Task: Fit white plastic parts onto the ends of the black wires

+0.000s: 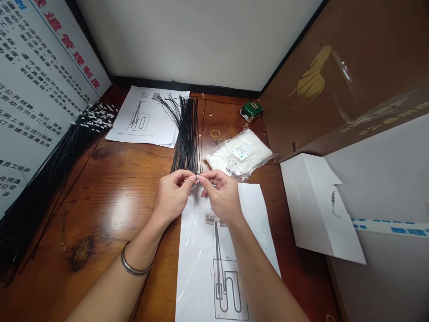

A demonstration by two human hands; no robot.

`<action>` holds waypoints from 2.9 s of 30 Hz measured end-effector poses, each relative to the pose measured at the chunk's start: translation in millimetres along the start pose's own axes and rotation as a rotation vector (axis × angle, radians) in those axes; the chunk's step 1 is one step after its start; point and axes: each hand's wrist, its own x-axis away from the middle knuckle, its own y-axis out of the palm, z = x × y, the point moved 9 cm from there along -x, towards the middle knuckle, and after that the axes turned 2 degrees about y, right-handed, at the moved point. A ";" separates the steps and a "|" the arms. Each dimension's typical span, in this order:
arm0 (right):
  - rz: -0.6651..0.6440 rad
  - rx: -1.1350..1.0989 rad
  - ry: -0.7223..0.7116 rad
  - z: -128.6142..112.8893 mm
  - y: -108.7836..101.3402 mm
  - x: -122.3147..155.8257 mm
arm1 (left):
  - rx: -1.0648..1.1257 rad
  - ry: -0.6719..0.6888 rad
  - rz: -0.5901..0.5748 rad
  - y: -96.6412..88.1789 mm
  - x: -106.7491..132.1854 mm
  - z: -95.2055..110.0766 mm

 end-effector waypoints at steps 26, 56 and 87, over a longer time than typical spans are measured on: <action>0.011 0.059 -0.003 -4.4 -8.3 -0.9 | -0.086 0.040 -0.020 3.7 0.1 1.2; 0.011 0.025 -0.007 -4.7 -6.4 -0.3 | -0.054 0.024 -0.027 5.0 1.3 0.4; -0.006 0.022 -0.022 -5.4 -6.4 0.6 | -0.472 0.461 0.023 8.1 14.5 37.6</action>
